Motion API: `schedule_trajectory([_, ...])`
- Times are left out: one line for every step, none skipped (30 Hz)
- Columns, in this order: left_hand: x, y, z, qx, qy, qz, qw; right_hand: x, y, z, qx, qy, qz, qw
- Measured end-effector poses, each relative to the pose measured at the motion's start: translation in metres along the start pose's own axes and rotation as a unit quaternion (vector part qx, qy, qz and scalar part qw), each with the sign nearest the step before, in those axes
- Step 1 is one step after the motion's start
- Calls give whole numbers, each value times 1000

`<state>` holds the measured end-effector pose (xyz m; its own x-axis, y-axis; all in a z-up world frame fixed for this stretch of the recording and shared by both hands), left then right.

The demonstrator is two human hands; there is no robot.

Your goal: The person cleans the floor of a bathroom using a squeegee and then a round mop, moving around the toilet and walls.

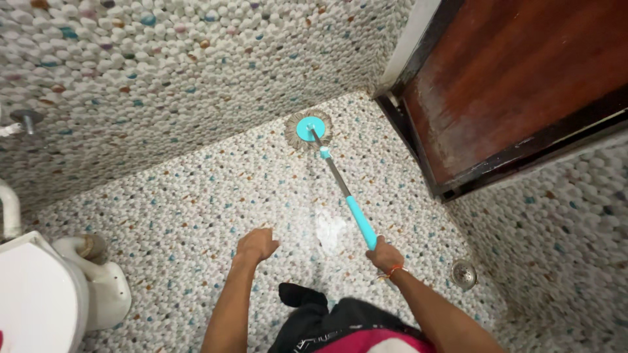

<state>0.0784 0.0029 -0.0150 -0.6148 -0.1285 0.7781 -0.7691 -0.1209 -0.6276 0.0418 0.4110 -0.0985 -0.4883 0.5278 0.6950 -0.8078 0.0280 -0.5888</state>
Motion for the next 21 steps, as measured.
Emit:
schedule_trajectory([-5, -3, -2, 4, 7, 6, 1000, -1, -4, -1, -13, -3, 2, 1000])
schedule_trajectory([-11, -6, -4, 8, 14, 12, 1000, 0, -7, -1, -25, -7, 3, 1000])
schedule_trajectory([-18, -10, -6, 12, 23, 18, 1000, 1, -10, 1, -20, -11, 5, 1000])
schedule_trajectory([-25, -13, -15, 3, 38, 20, 999, 2, -13, 2, -15, -15, 7, 1000])
schedule_trajectory([-31, -15, -24, -5, 56, 19, 998, 4, -15, 4, -8, -17, 7, 1000])
schedule_trajectory([-36, -17, -32, -14, 73, 18, 997, 8, -18, 5, 10, -16, -1, 1000])
schedule_trajectory([-43, -21, -41, -24, 92, 15, 995, 11, -24, 3, 25, -15, -8, 1000])
schedule_trajectory([-50, -24, -50, -35, 110, 13, 993, 13, -29, -1, 40, -14, -15, 999])
schedule_trajectory([-56, -27, -59, -49, 129, 11, 990, 12, -38, -10, 45, -16, -14, 999])
schedule_trajectory([-60, -30, -63, -50, 129, 6, 990, 11, -47, -21, 50, -18, -13, 999])
schedule_trajectory([-64, -31, -72, -54, 128, 0, 990, 13, -56, -37, 52, -22, -13, 998])
schedule_trajectory([-68, -33, -79, -58, 127, -5, 990, 11, -66, -57, 47, -32, -5, 998])
schedule_trajectory([-72, -36, -86, -64, 130, -7, 989, 8, -81, -78, 43, -44, 4, 998])
schedule_trajectory([-77, -38, -92, -70, 132, -8, 989, 4, -96, -100, 39, -56, 13, 998])
schedule_trajectory([-82, -42, -97, -74, 134, -8, 988, 3, -113, -120, 53, -46, 5, 997])
schedule_trajectory([-87, -45, -103, -78, 136, -13, 988, 3, -131, -139, 68, -37, -3, 997])
schedule_trajectory([-91, -47, -108, -81, 138, -18, 987, -2, -147, -163, 50, -47, 18, 998])
schedule_trajectory([-95, -50, -111, -85, 141, -23, 986, -7, -166, -185, 32, -57, 38, 997])
schedule_trajectory([-100, -52, -114, -87, 140, -12, 986, -10, -184, -200, 28, -37, 32, 998])
schedule_trajectory([-105, -55, -116, -90, 140, -2, 986, -12, -204, -213, 23, -17, 25, 999])
schedule_trajectory([-111, -58, -117, -92, 139, 9, 986, -14, -220, -231, -16, -12, 21, 1000])
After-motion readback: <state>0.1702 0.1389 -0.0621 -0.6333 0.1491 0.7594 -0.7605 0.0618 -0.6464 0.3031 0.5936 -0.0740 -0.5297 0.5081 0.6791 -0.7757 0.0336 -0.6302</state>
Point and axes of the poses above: each hand's wrist, its own y-axis towards the middle knuckle, its own x-axis out of the back of the hand, z = x × y, the point moved 10 cm from there along y, towards the middle knuckle, and after that the axes turned 15 degrees about y, right-handed, at the moved point
